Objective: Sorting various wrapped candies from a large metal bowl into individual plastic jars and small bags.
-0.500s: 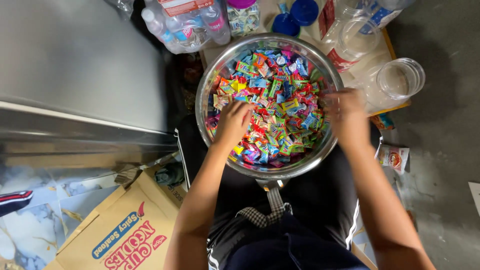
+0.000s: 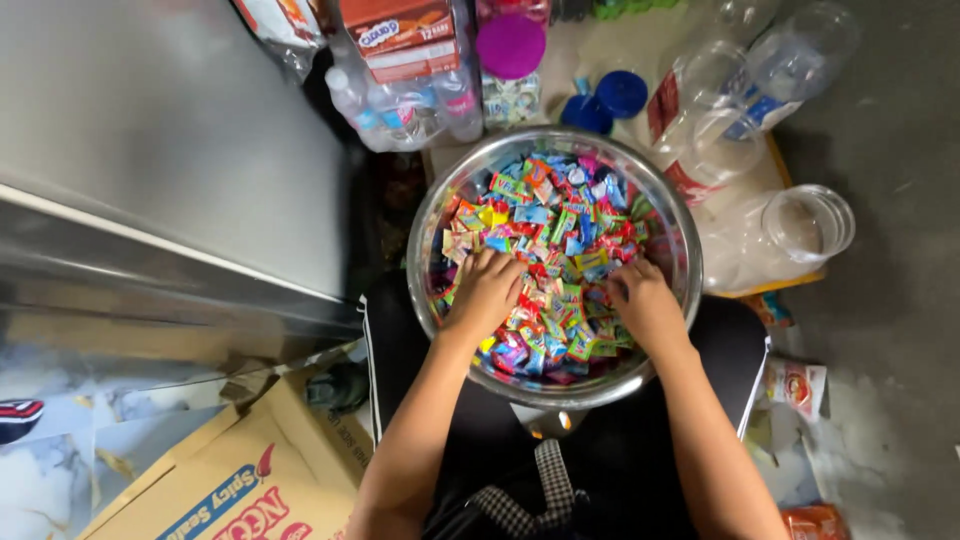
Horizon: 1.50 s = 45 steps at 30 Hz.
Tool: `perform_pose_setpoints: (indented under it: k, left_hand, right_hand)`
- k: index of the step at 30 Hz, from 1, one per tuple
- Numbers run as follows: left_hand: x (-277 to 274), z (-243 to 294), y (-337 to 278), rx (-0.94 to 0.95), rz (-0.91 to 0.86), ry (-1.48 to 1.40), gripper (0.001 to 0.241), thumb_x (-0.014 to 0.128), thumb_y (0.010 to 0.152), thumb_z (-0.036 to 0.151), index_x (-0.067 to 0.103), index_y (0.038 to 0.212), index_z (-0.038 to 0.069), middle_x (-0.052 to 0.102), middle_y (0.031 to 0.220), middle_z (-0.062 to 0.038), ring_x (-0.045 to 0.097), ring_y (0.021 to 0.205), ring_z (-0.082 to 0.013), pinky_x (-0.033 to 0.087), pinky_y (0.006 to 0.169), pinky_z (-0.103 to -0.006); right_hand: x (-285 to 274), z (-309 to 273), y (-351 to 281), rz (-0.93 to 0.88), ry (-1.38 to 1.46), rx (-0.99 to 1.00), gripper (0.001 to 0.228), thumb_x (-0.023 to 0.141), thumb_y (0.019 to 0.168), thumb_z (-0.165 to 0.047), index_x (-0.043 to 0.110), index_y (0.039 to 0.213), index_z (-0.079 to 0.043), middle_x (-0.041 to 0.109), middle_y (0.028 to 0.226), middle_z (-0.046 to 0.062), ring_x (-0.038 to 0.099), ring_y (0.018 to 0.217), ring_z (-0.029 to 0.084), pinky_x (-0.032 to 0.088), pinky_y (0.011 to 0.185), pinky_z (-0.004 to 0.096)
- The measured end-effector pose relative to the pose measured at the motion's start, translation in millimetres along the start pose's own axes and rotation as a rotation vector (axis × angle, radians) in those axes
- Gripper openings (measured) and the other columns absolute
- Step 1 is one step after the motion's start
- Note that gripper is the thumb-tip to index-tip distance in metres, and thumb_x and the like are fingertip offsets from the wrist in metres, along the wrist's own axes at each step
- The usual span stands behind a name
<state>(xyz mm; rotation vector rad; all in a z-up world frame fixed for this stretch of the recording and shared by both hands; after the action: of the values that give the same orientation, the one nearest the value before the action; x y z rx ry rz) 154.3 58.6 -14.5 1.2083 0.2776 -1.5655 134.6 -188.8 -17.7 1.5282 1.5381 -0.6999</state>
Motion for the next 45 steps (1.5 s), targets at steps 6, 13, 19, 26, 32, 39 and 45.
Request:
perform_pose_setpoints:
  k: [6,13,19,26,32,39,45]
  left_hand:
    - [-6.8,4.4,-0.2,-0.058,-0.056,0.098,0.035,0.074,0.085,0.017,0.067,0.117,0.006,0.066,0.116,-0.008,0.053,0.119,-0.0321,0.041,0.099,-0.0486]
    - [9.2,-4.9,-1.1,-0.066,-0.131,0.165,0.032,0.081,0.079,0.020,0.065,0.104,0.006,0.067,0.114,-0.012,0.055,0.120,-0.0348,0.040,0.099,-0.0502]
    - [-4.6,-6.1,-3.6,-0.168,-0.049,-0.070,0.029,0.078,0.088,0.018,0.056,0.102,0.006,0.068,0.097,-0.010,0.067,0.092,-0.0295,0.050,0.088,-0.0436]
    - [17.5,-23.1,-10.4,-0.455,-0.287,-0.270,0.018,0.059,0.108,0.016,0.046,0.112,0.004,0.068,0.094,-0.015,0.071,0.083,-0.0295,0.054,0.069,-0.0431]
    - [-5.6,-3.9,5.2,-0.259,-0.151,-0.249,0.019,0.056,0.101,0.005,0.053,0.120,0.010,0.062,0.110,-0.012,0.070,0.087,-0.0273,0.058,0.066,-0.0388]
    - [8.9,2.3,-3.1,-0.187,-0.361,-0.277,0.014,0.076,0.088,0.017,0.064,0.091,0.011,0.059,0.106,-0.004,0.066,0.101,-0.0249,0.056,0.080,-0.0392]
    - [10.2,4.3,-5.2,-0.103,-0.360,-0.206,0.036,0.086,0.074,0.024,0.070,0.104,0.013,0.059,0.109,-0.005,0.061,0.110,-0.0294,0.052,0.085,-0.0445]
  right_hand:
    - [16.0,-6.1,-3.0,-0.140,-0.164,-0.001,0.031,0.076,0.084,-0.021,0.069,0.108,-0.002,0.063,0.119,0.021,0.056,0.109,0.043,0.049,0.090,0.051]
    - [22.5,1.5,-1.2,-0.192,-0.115,0.014,0.036,0.080,0.077,-0.016,0.065,0.107,-0.001,0.064,0.114,0.021,0.056,0.112,0.044,0.049,0.093,0.051]
    - [13.8,14.6,-0.7,-0.081,0.210,0.069,0.023,0.082,0.080,-0.009,0.066,0.097,-0.003,0.067,0.100,0.017,0.067,0.092,0.035,0.053,0.081,0.042]
    - [18.9,45.4,-0.6,-0.005,0.911,0.237,0.014,0.064,0.091,0.003,0.053,0.090,-0.005,0.068,0.109,0.007,0.067,0.099,0.019,0.056,0.083,0.034]
    - [29.6,50.7,2.2,0.007,0.956,0.318,0.013,0.053,0.088,0.007,0.054,0.096,-0.003,0.069,0.112,0.012,0.067,0.098,0.023,0.056,0.084,0.036]
    - [37.8,-50.8,42.4,-0.120,0.240,-0.046,0.026,0.075,0.086,-0.009,0.072,0.111,-0.007,0.067,0.103,0.014,0.067,0.096,0.032,0.054,0.083,0.043]
    - [70.3,-57.8,54.5,-0.213,0.206,0.033,0.030,0.076,0.086,-0.015,0.070,0.114,-0.009,0.065,0.108,0.014,0.069,0.088,0.034,0.055,0.077,0.044]
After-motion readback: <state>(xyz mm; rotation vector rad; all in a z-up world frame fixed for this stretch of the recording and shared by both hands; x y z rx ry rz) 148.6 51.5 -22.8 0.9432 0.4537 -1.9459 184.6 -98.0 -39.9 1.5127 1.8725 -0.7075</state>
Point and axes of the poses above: each hand's wrist, its own y-axis towards the middle knuckle, its own x-axis out of the palm, z = x × y, the point moved 7 cm from there along y, towards the middle knuckle
